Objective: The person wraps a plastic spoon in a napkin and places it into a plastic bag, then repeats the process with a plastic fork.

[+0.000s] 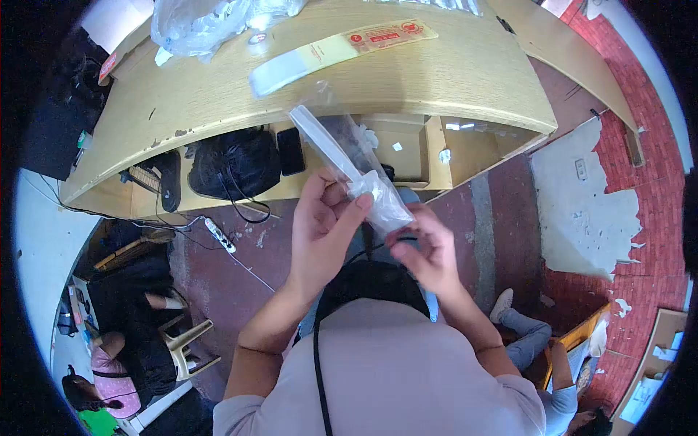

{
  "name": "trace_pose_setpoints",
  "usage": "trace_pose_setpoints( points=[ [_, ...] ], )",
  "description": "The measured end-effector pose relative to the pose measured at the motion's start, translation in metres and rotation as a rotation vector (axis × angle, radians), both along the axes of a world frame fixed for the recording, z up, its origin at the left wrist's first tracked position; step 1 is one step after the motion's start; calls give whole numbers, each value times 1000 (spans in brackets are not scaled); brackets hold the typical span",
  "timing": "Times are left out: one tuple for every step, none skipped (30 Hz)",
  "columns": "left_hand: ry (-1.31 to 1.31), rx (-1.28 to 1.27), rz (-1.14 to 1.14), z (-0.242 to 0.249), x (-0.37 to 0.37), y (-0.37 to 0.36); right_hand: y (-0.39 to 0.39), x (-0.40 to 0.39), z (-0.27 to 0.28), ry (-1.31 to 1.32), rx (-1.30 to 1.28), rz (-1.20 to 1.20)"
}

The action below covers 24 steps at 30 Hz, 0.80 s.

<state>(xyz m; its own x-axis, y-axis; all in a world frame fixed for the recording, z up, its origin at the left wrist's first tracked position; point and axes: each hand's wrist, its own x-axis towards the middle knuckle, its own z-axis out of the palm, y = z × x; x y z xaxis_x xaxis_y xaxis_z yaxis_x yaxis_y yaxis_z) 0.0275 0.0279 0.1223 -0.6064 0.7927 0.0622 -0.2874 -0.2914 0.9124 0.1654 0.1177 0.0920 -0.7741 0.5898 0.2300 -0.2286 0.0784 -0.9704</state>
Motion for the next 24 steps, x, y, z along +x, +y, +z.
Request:
trace_pose_setpoints(
  points=[
    [3, 3, 0, -1, 1, 2, -3, -1, -2, -30, 47, 17],
    [3, 32, 6, -2, 2, 3, -6, -2, -6, -33, 47, 1],
    [1, 60, 13, -3, 4, 3, -10, -2, -9, -38, 44, -14],
    [2, 63, 13, -3, 6, 3, -14, -2, -8, -37, 47, -15],
    [-5, 47, 19, -4, 7, 3, -18, -1, -8, -40, -126, -17],
    [-10, 31, 26, -4, 8, 4, -20, -1, -8, -41, -300, -19],
    [-9, 31, 27, -4, 9, 3, -21, -2, -9, -39, -300, -18],
    [-50, 45, 35, -4, 10, 4, -20, -3, -12, 0, -422, 13],
    [-94, 56, 41, -5, 10, 4, -21, -3, -13, 38, -546, 43],
    [-92, 57, 41, -5, 10, 3, -23, -4, -11, 39, -546, 44],
    [-93, 50, 32, -6, 10, 4, -25, -6, -7, 50, -550, 9],
    [-94, 41, 23, -7, 9, 3, -27, -6, -5, 59, -557, -27],
    [-94, 38, 21, -7, 9, 3, -26, -5, -7, 60, -558, -28],
    [-67, 36, 29, -8, 8, 2, -24, -3, -9, 84, -583, -10],
    [-41, 33, 37, -8, 8, 1, -22, -2, -11, 109, -608, 9],
    [-41, 31, 36, -8, 8, 2, -22, -2, -12, 108, -610, 8],
    [-46, 42, 41, -8, 8, 3, -22, -3, -12, 126, -634, 17],
    [-51, 54, 46, -8, 9, 4, -23, -4, -13, 145, -658, 26],
    [-50, 55, 45, -7, 11, 4, -23, -5, -14, 146, -657, 26],
    [-77, 42, 72, -5, 13, 5, -24, -6, -16, 141, -701, 30],
    [-105, 29, 99, -3, 14, 5, -25, -7, -17, 136, -746, 36],
    [-104, 29, 101, -3, 13, 5, -26, -9, -18, 136, -746, 38],
    [-120, 35, 99, -3, 14, 5, -29, -10, -18, 125, -704, 50],
    [-137, 41, 97, -3, 14, 5, -30, -10, -19, 114, -662, 60]
  ],
)
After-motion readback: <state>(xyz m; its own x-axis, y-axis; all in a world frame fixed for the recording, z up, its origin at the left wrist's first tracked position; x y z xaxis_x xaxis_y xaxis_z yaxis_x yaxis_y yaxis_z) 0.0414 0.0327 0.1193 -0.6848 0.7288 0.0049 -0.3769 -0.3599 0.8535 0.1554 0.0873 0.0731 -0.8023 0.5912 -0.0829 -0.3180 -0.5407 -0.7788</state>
